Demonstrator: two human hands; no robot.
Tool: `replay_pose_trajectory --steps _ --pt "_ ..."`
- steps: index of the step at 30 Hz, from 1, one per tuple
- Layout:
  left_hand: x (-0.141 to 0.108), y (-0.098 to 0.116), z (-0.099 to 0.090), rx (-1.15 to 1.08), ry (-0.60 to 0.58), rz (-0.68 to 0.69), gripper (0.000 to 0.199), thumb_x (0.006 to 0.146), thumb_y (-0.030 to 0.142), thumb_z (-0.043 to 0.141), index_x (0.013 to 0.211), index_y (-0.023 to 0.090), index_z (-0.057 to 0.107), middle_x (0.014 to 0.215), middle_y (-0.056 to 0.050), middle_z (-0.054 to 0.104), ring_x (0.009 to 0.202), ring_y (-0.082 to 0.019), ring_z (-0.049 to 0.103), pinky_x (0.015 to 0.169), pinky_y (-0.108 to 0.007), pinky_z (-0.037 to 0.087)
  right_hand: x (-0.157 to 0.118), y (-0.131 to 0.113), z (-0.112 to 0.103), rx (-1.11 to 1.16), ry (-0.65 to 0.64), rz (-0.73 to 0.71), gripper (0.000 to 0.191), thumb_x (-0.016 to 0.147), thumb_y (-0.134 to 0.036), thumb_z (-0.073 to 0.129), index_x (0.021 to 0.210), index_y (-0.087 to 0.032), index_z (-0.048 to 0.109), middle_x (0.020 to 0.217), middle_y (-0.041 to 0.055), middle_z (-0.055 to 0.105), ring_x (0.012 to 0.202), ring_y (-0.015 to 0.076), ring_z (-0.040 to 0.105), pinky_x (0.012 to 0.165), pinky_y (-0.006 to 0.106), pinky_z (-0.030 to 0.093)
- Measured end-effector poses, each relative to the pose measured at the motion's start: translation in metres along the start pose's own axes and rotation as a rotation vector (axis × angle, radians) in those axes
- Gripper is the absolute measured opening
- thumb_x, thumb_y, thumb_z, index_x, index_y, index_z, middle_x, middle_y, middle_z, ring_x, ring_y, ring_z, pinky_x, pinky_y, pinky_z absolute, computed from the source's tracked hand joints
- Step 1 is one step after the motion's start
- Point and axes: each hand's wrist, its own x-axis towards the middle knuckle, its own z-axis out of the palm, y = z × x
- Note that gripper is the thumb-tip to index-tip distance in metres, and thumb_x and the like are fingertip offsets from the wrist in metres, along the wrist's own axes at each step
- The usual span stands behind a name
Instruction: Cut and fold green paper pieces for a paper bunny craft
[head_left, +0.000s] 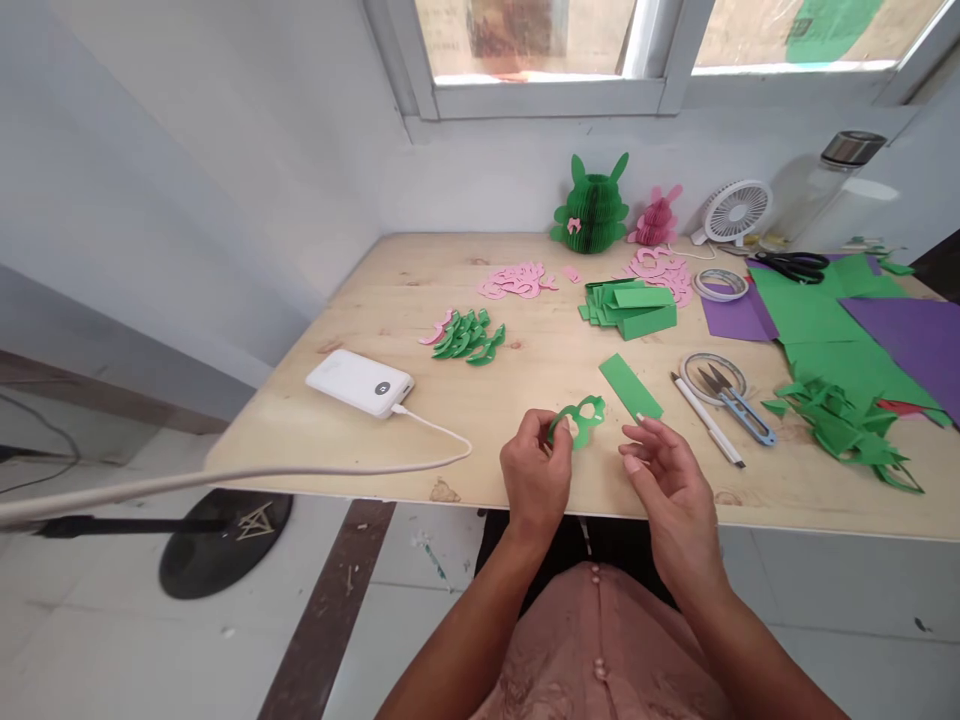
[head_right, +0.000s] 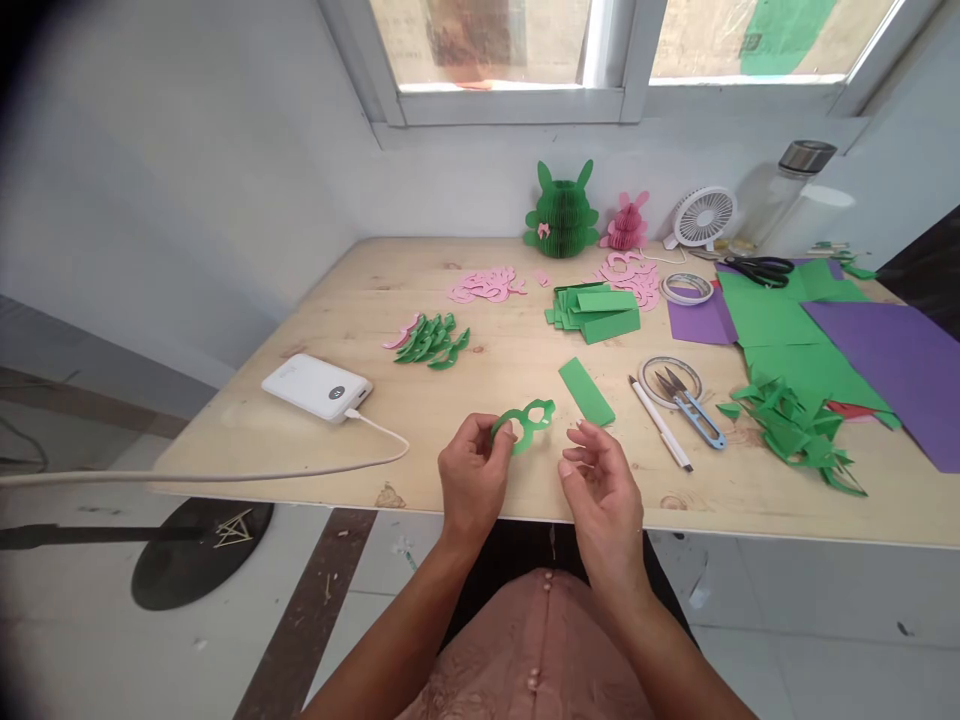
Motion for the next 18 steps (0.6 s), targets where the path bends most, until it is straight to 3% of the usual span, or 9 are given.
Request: replay_pose_trajectory --steps 3,7,13,18 --pt "-0.003 0.002 0.004 -0.061 0.026 -0.013 0.014 0.086 0.029 0.053 0.075 0.02 0.054 0.065 0.004 0.056 0.055 -0.01 0.049 0.056 -0.021 0.037 0.002 0.002 0.013 0.011 -0.023 -0.038 0.06 0.081 -0.033 0.063 0.137 -0.031 0.04 0.119 0.0083 0.059 0.095 0.0177 0.061 0.088 0.04 0.05" --pt "-0.002 0.005 0.009 -0.165 0.054 -0.046 0.013 0.086 0.03 0.053 0.079 0.019 0.054 0.07 0.002 0.058 0.061 -0.011 0.053 0.06 -0.021 0.041 0.01 0.004 0.032 0.006 -0.028 -0.085 0.075 0.08 -0.03 0.064 0.144 -0.035 0.026 0.124 0.0086 0.054 0.094 0.0169 0.06 0.087 0.038 0.051" --pt "0.001 0.005 0.015 -0.327 0.061 -0.136 0.014 0.084 0.031 0.056 0.081 0.018 0.056 0.074 -0.001 0.061 0.07 -0.013 0.057 0.065 -0.023 0.046 0.023 0.007 0.047 -0.005 -0.01 -0.179 0.074 0.081 -0.026 0.061 0.145 -0.035 0.025 0.13 0.0097 0.048 0.082 0.0123 0.061 0.085 0.035 0.053" --pt "0.006 0.006 0.011 -0.526 -0.058 -0.285 0.022 0.076 0.029 0.064 0.094 0.016 0.059 0.078 -0.002 0.065 0.066 -0.013 0.061 0.062 -0.023 0.048 0.045 0.007 0.043 -0.078 -0.065 -0.234 0.071 0.082 -0.023 0.059 0.144 -0.034 0.027 0.132 0.0106 0.047 0.076 0.0121 0.06 0.081 0.036 0.054"
